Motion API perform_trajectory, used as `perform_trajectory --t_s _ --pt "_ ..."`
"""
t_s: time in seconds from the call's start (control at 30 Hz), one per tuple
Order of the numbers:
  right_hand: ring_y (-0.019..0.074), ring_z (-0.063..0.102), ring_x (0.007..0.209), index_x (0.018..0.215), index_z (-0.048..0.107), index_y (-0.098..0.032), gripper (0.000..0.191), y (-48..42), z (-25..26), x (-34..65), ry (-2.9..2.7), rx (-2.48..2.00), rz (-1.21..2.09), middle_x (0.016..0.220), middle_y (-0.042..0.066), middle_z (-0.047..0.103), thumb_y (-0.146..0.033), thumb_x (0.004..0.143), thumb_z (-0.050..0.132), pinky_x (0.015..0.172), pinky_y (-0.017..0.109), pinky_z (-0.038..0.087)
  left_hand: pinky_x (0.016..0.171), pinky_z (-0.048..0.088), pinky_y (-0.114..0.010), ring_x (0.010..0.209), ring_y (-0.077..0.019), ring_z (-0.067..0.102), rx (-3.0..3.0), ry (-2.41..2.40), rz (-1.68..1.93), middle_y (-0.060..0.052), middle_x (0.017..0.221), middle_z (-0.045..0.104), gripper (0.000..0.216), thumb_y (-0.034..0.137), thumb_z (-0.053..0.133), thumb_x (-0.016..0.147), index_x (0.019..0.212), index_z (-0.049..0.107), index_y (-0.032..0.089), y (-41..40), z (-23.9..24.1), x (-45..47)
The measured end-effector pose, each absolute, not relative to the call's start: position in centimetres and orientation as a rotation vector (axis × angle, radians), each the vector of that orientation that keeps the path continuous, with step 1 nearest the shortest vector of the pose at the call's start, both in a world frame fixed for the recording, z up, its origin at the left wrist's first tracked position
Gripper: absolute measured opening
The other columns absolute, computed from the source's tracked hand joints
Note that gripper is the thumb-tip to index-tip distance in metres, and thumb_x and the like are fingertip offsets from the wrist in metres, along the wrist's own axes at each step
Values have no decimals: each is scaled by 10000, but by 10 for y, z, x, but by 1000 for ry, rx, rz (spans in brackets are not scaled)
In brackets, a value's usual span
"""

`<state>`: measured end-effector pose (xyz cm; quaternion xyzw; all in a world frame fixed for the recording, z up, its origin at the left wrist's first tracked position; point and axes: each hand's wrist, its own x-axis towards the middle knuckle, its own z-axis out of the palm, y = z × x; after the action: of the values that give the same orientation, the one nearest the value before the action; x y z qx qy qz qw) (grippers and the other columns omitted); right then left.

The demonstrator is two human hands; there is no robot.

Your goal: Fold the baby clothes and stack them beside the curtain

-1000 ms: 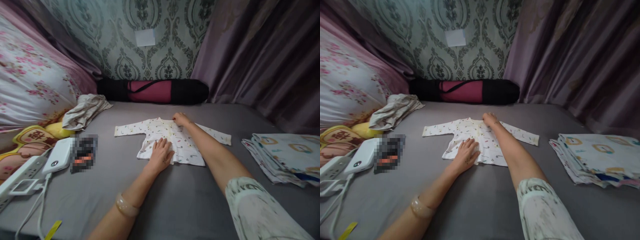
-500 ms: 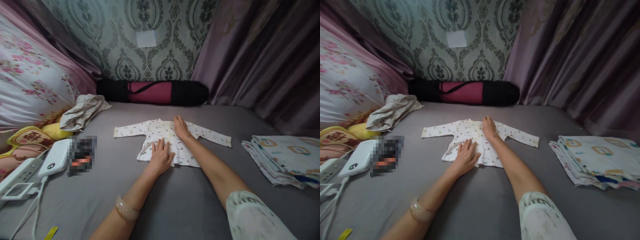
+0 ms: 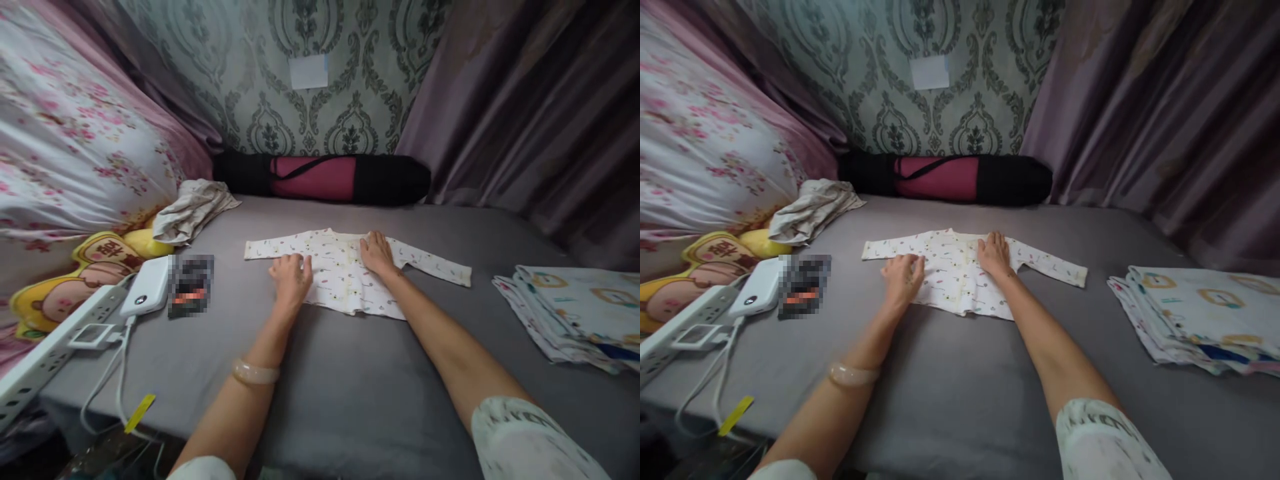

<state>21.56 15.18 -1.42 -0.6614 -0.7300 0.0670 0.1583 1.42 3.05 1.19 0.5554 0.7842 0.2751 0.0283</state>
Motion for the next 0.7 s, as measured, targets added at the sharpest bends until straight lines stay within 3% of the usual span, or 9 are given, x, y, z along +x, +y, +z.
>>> perform_trajectory --t_s 0.1,0.2,0.33,0.53,0.7 --pt "286 387 1327 1357 460 -41 480 129 -9 212 -2152 -1698 191 1420 205 457 -261 938 384 1087 372 299 911 374 -448 1055 -314 577 1505 2434 721 -114 1028 709 375 460 430 916 918 700 201 42 7 -12" --pt "255 534 1122 1156 606 -119 323 100 -5 208 -2203 -1525 273 1159 157 616 -194 908 414 969 343 395 921 359 -443 1060 -312 593 1467 2382 659 -102 1004 726 381 486 447 892 865 706 208 50 3 -19" --pt "196 578 889 943 647 -172 194 68 -1 208 -2257 -1420 485 910 77 643 -174 882 462 820 295 428 933 341 -449 1047 -311 609 1496 2335 616 -109 962 736 319 456 518 845 839 708 200 56 7 -12" --pt "198 538 908 970 612 -173 149 35 -7 210 -2346 -1292 434 957 81 592 -204 916 477 829 306 411 899 373 -405 1044 -297 620 1507 2306 485 -105 928 732 152 283 567 779 806 685 191 69 12 -7" --pt "233 502 976 1021 586 -163 194 26 -10 210 -2428 -1222 229 1015 117 565 -209 962 407 873 343 405 790 435 -323 1011 -266 634 1643 2335 521 -143 1006 698 184 201 474 840 934 628 163 72 10 0"
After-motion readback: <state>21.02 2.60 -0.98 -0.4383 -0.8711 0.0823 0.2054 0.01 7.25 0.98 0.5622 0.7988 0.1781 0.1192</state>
